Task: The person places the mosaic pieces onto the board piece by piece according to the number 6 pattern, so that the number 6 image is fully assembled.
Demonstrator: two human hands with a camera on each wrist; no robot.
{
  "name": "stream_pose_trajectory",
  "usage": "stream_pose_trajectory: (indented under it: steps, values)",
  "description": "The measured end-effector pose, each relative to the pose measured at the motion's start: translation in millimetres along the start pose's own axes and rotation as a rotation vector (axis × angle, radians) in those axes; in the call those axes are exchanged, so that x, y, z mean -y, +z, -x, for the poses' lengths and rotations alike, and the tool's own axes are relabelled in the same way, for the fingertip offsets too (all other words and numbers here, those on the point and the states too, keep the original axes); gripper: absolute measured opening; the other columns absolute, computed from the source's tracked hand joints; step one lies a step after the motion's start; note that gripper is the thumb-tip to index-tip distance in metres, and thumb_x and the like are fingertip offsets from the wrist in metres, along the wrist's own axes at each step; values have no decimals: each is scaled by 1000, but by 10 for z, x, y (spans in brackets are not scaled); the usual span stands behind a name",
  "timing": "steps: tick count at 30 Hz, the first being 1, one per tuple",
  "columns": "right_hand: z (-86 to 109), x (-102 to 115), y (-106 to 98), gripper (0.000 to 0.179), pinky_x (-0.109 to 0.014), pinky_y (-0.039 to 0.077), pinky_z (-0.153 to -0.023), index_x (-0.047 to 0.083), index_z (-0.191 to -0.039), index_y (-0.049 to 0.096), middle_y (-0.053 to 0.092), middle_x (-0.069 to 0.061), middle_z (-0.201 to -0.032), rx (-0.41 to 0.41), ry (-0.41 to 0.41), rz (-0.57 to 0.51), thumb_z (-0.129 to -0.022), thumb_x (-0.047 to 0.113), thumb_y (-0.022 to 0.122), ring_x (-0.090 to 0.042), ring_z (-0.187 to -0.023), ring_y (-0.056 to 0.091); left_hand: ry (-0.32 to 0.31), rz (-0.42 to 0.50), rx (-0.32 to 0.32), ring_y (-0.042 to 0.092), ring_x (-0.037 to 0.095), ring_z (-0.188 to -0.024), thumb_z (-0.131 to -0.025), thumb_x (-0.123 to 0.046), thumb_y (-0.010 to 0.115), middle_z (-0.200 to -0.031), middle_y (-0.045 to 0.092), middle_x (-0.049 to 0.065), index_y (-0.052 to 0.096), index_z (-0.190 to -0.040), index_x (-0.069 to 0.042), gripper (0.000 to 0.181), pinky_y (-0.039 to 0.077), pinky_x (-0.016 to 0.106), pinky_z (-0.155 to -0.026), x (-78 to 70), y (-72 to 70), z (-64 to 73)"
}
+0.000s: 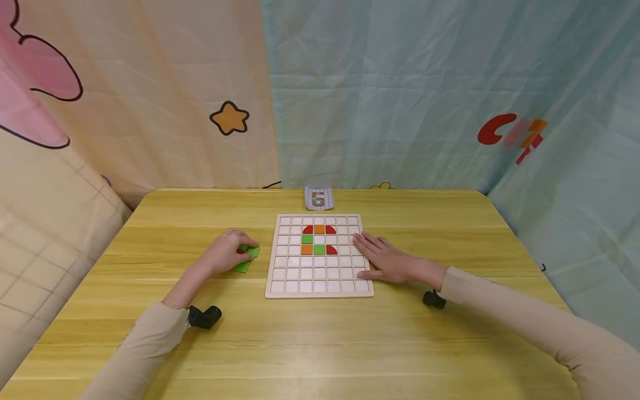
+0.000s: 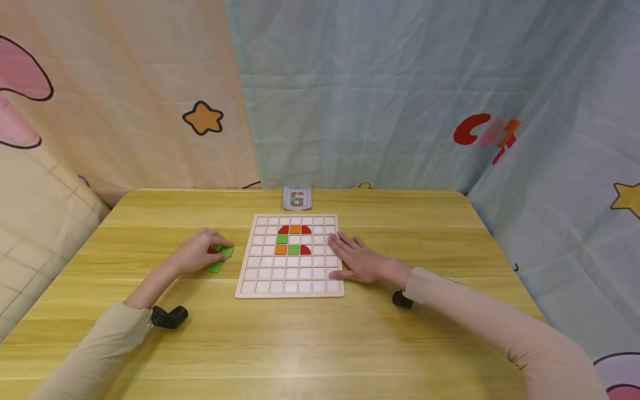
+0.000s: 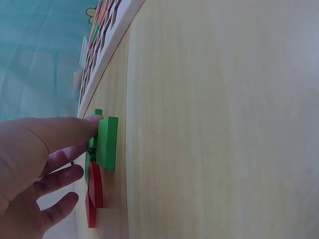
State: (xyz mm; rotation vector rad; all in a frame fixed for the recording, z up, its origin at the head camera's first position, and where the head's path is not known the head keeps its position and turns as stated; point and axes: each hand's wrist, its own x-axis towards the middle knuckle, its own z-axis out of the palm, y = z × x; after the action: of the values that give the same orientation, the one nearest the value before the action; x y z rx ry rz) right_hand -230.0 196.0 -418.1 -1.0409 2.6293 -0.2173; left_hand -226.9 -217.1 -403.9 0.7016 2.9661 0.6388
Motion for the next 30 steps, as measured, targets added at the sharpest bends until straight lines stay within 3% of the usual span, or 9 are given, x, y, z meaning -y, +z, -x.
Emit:
stream_pose_trajectory:
  steps: [12, 26, 30]
  values:
    - [5, -13, -2, 89, -58, 8, -117, 8, -155, 1, -2, -10, -163, 0, -4, -4, -95, 59, 43, -31, -150, -2, 44, -65, -18, 54, 30, -101, -84, -20, 73, -108, 68, 13, 73, -109, -7, 28, 47, 46, -82, 0, -5, -1]
    - [2, -23, 11, 88, -56, 8, -118, 7, -155, 1, -3, -9, -163, -3, -7, 13, -96, 56, 44, -30, -150, -3, -19, -73, -61, 56, 21, -93, -85, -34, 72, -97, 70, 2, 74, -108, -13, 32, 48, 37, -70, -147, -4, -55]
    - [3, -19, 10, 88, -56, 7, -118, 8, -155, 1, -3, -10, -163, 2, -7, 8, -96, 56, 44, -30, -150, -3, -11, -84, -71, 57, 19, -91, -83, -37, 73, -96, 71, 0, 74, -107, -15, 32, 48, 33, -67, -219, 24, -73]
